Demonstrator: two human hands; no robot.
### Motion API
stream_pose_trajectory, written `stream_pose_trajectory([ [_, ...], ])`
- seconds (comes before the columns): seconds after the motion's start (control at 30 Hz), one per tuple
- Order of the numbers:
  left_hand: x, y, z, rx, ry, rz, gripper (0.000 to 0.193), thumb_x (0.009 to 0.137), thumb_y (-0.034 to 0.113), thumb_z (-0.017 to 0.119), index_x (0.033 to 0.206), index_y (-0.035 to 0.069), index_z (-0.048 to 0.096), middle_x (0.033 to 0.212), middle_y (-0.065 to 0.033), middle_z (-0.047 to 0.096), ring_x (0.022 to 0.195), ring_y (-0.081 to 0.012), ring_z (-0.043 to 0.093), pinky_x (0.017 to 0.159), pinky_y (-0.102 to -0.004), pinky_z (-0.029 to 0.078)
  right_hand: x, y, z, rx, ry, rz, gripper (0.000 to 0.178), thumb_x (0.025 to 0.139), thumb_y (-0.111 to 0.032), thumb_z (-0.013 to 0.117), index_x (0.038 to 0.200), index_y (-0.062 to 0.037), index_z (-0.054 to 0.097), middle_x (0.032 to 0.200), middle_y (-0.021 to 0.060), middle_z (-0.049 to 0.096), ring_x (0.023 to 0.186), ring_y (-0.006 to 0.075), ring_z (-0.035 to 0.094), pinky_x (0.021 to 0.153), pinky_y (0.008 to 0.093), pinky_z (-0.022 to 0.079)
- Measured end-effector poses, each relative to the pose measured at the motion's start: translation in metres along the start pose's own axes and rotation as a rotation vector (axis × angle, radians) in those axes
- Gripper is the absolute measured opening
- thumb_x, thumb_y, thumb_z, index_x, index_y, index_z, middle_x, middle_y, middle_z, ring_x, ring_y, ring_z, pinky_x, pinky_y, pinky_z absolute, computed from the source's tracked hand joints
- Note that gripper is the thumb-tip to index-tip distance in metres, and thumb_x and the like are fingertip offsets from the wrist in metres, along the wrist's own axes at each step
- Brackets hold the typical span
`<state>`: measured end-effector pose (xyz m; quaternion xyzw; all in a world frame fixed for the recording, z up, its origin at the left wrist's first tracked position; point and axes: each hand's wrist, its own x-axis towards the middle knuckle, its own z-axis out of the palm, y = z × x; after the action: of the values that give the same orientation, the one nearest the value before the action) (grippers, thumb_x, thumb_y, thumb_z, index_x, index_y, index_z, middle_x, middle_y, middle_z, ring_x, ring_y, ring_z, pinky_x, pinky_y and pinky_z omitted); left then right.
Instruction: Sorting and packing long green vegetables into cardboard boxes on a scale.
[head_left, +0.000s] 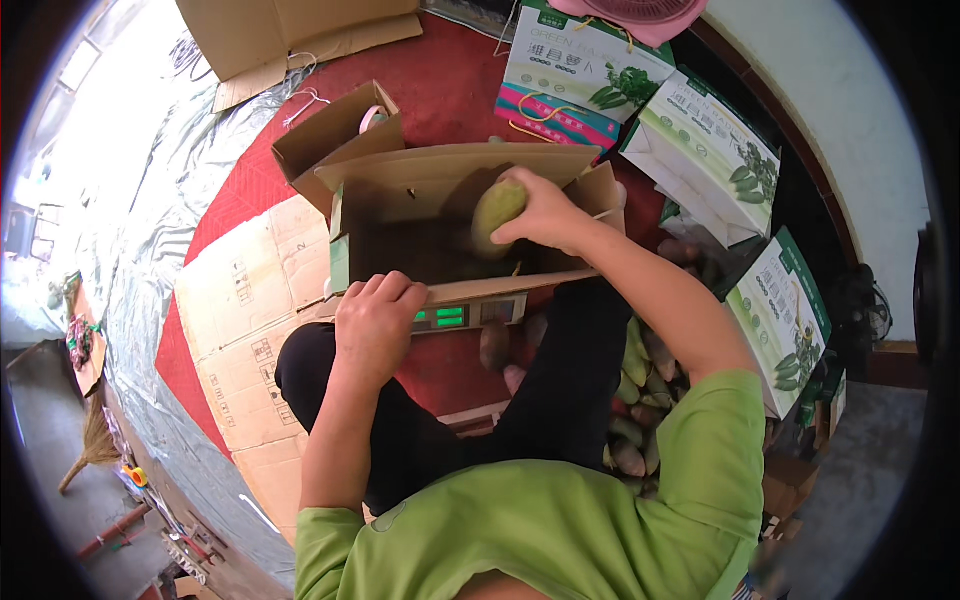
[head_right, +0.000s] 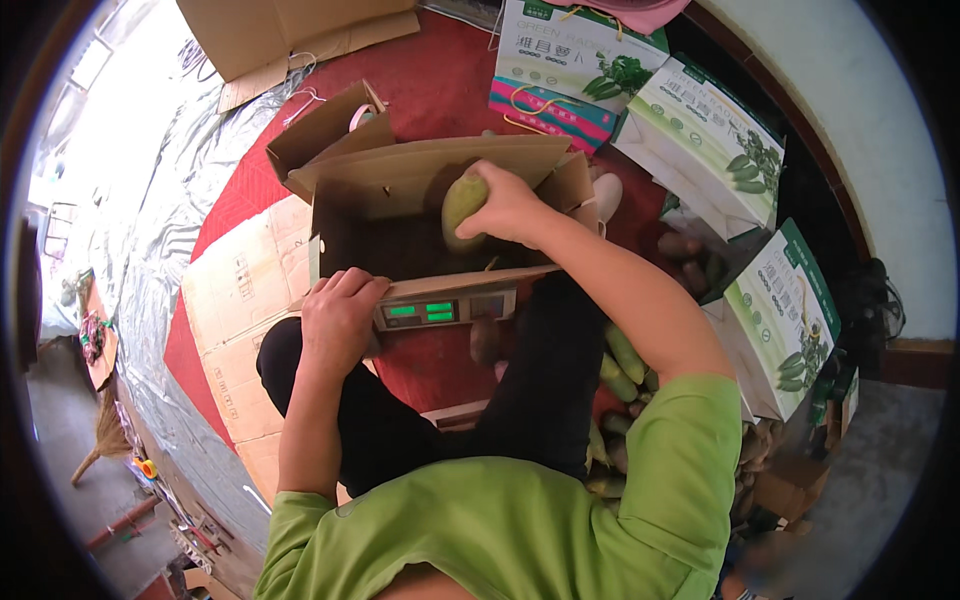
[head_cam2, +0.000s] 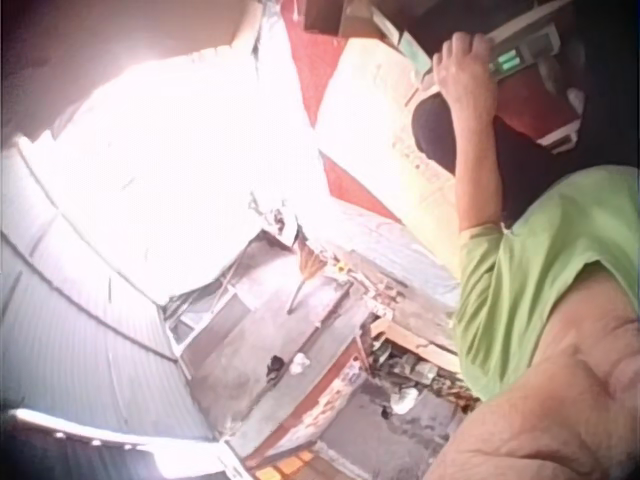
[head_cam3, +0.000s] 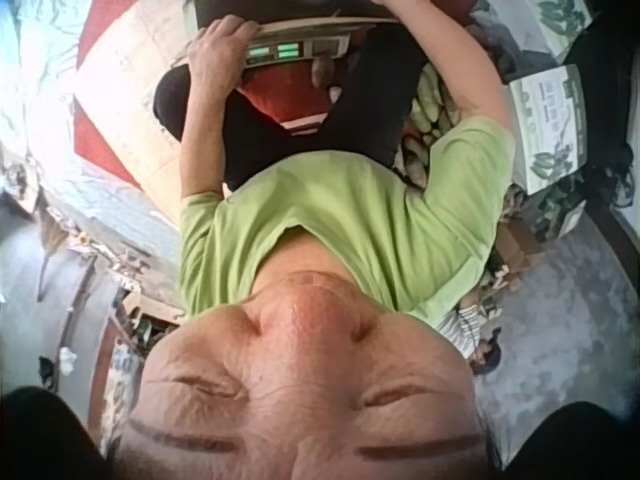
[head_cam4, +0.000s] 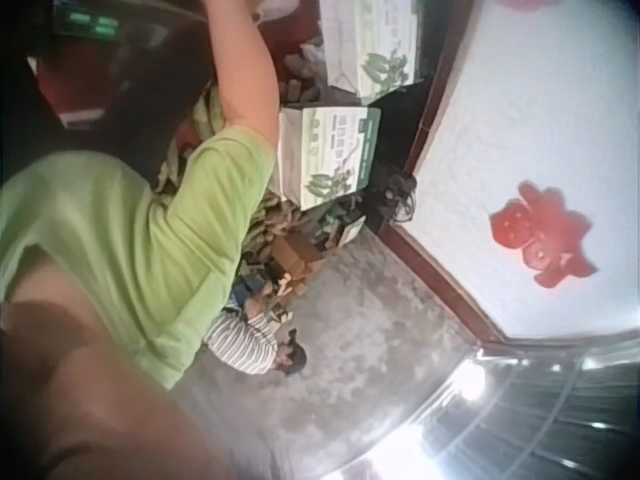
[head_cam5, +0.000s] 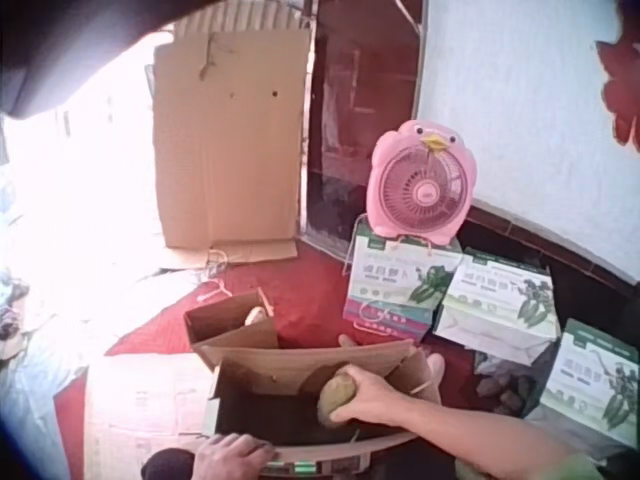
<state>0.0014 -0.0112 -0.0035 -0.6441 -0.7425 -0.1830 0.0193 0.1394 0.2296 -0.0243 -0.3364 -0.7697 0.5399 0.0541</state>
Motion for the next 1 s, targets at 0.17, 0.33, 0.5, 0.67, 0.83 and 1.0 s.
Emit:
stream_pose_trajectory([
  [0.17,0.0,-0.002,0.001,0.012,0.053,0.013,0.016,0.073,0.009,0.058,0.086,0.013,0.065,0.082,0.0002,0.057,0.078,-0.0191,0.059,0.068,-0.0332,0.047,0.024,-0.009,0.027,-0.633,-0.101,0.108,0.071,0.054,-0.027,0.082,0.116,-0.0038,0.056,0.106,0.0175,0.064,0.099,0.0316,0.063,0.086,0.0384,0.05],
  [0.33,0.001,-0.001,-0.001,0.002,0.037,0.005,0.017,0.072,0.009,0.058,0.087,0.013,0.066,0.081,0.0,0.057,0.079,-0.0195,0.06,0.07,-0.0337,0.047,0.039,-0.006,0.032,-0.264,-0.218,0.238,0.067,0.063,-0.029,0.079,0.118,0.0,0.057,0.114,0.0199,0.062,0.104,0.0334,0.062,0.089,0.0393,0.05],
  [0.5,0.005,0.001,-0.002,-0.021,0.024,-0.016,0.023,0.068,0.005,0.062,0.089,0.013,0.066,0.082,-0.001,0.058,0.081,-0.0217,0.06,0.072,-0.0347,0.048,0.043,0.001,0.014,-0.703,-0.266,0.001,0.065,0.077,-0.031,0.071,0.129,0.0032,0.053,0.126,0.0225,0.057,0.11,0.033,0.06,0.094,0.0384,0.048],
  [0.67,0.01,0.006,0.002,-0.068,-0.016,-0.034,0.026,0.071,0.003,0.059,0.093,0.013,0.068,0.086,-0.0045,0.061,0.086,-0.0245,0.062,0.076,-0.0366,0.049,-0.002,-0.011,-0.028,-0.187,0.02,-0.239,0.049,0.082,-0.027,0.068,0.119,0.0035,0.059,0.101,0.0174,0.069,0.091,0.0248,0.067,0.083,0.0332,0.051],
  [0.83,0.003,0.007,-0.001,-0.043,-0.054,-0.101,0.018,0.083,0.007,0.058,0.097,0.01,0.068,0.091,-0.0074,0.063,0.087,-0.0301,0.061,0.078,-0.0395,0.048,-0.078,0.0,-0.034,0.066,0.654,-0.441,0.028,0.084,-0.008,0.065,0.111,-0.0019,0.062,0.1,0.0094,0.067,0.091,0.0167,0.065,0.079,0.0283,0.051],
  [1.0,0.003,0.009,0.004,-0.018,-0.051,-0.065,0.015,0.088,0.014,0.058,0.098,0.008,0.068,0.093,-0.0074,0.064,0.087,-0.0308,0.061,0.078,-0.0402,0.047,-0.154,0.062,-0.034,0.151,1.018,-0.16,0.023,0.085,-0.004,0.063,0.108,-0.0023,0.063,0.096,0.0061,0.066,0.087,0.012,0.062,0.075,0.0265,0.05],
])
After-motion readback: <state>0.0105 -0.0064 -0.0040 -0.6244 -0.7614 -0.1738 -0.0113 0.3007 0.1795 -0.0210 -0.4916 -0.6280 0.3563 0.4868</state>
